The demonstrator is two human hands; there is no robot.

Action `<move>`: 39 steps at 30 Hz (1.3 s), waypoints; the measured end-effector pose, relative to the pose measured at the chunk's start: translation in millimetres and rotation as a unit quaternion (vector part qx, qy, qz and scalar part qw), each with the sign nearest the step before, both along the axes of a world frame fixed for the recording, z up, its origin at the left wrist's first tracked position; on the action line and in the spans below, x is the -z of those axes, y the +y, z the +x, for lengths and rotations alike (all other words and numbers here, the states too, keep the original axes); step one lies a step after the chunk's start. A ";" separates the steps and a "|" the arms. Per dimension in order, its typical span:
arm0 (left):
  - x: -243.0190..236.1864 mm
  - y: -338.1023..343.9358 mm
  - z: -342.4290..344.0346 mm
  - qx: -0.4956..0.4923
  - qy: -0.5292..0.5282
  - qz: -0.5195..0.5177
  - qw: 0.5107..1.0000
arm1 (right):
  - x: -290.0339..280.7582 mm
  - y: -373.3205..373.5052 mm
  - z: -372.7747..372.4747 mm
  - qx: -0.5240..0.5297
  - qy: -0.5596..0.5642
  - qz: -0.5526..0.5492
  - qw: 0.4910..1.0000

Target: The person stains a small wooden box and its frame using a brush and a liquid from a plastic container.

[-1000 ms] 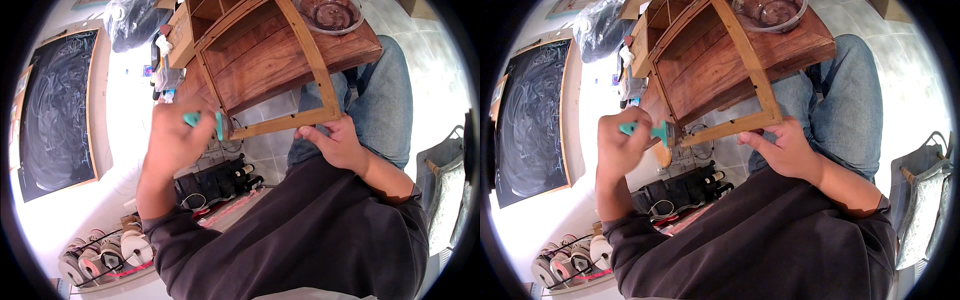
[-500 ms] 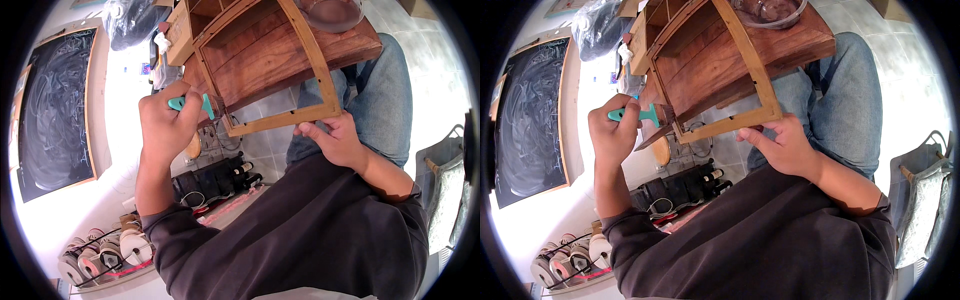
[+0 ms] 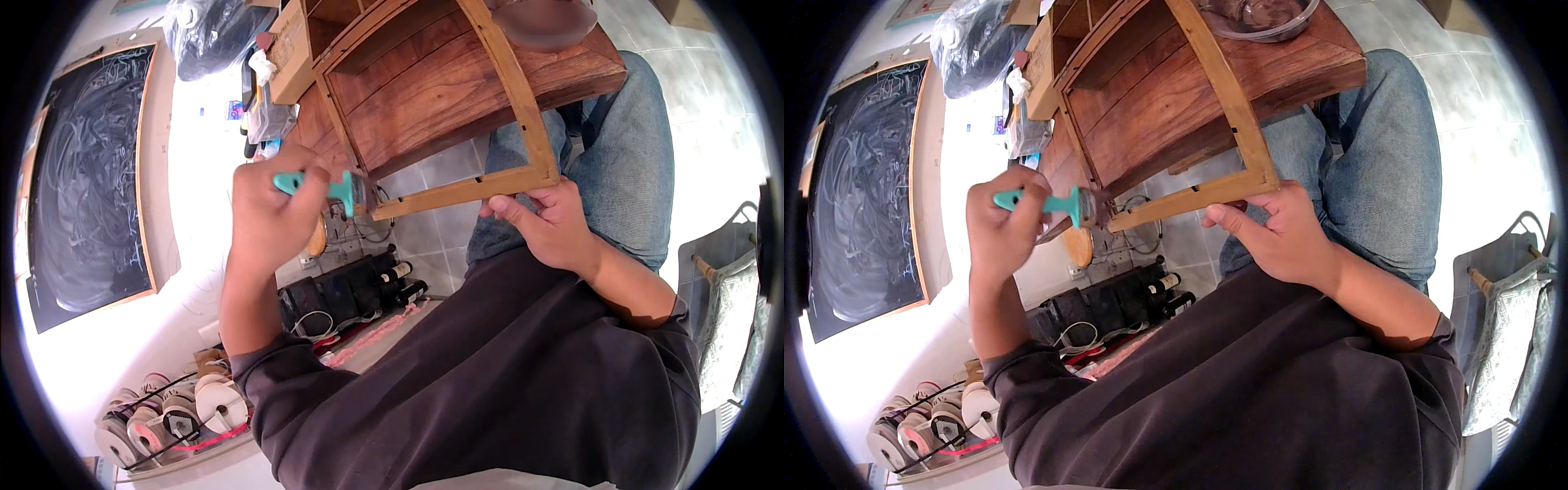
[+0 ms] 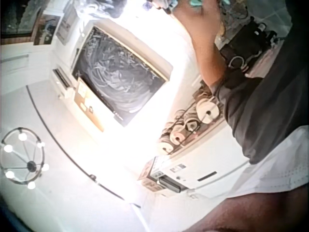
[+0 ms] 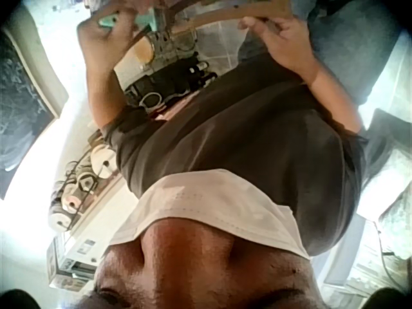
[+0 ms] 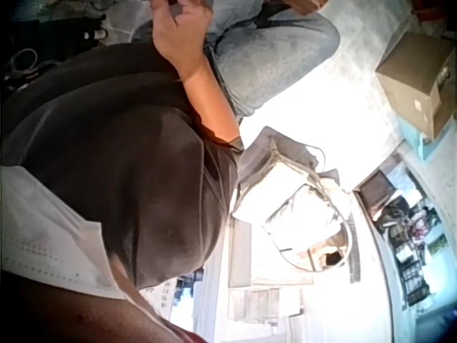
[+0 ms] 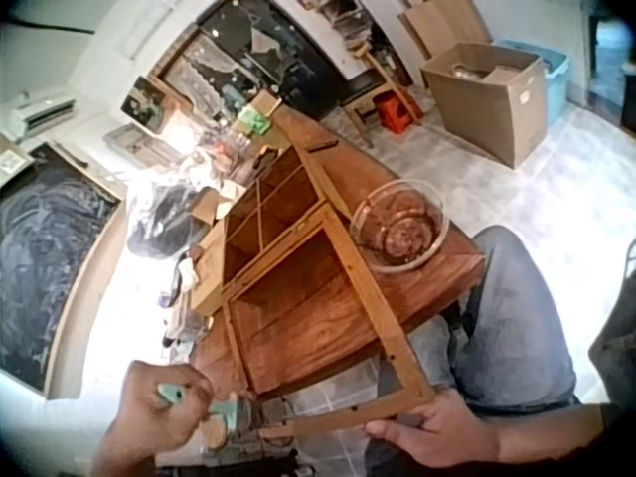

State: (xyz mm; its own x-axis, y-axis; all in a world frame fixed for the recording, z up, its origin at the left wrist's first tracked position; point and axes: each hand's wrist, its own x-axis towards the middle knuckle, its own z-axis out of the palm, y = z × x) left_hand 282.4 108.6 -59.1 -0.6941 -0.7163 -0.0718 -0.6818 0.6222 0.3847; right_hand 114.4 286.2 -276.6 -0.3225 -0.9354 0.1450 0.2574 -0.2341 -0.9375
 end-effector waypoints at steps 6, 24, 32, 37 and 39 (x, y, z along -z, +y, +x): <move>-7.1 -1.4 -13.5 -0.008 0.030 0.011 0.999 | 2.7 -1.7 1.1 0.012 0.022 -0.002 1.000; -1.5 -17.2 -40.6 0.186 -0.143 0.027 0.972 | -0.5 -2.9 -4.9 0.015 0.094 -0.058 0.994; -12.9 -31.8 -35.5 0.035 -0.024 -0.091 0.995 | 2.4 -5.5 -2.7 0.023 0.067 -0.049 0.996; -2.2 2.7 -1.6 0.113 -0.046 -0.081 0.989 | 7.3 -3.4 1.5 0.006 0.062 -0.068 0.996; -1.8 9.7 6.3 0.102 -0.060 -0.062 0.991 | 7.5 -3.1 5.2 0.014 -0.016 -0.016 1.000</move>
State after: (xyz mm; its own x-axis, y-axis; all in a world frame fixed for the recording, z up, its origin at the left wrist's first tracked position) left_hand 288.6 118.3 -57.3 -0.8171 -0.5705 -0.0827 -0.5732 0.7890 0.2210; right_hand 119.6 283.1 -284.1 -0.3525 -0.9213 0.1643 0.2803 -0.2714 -0.9208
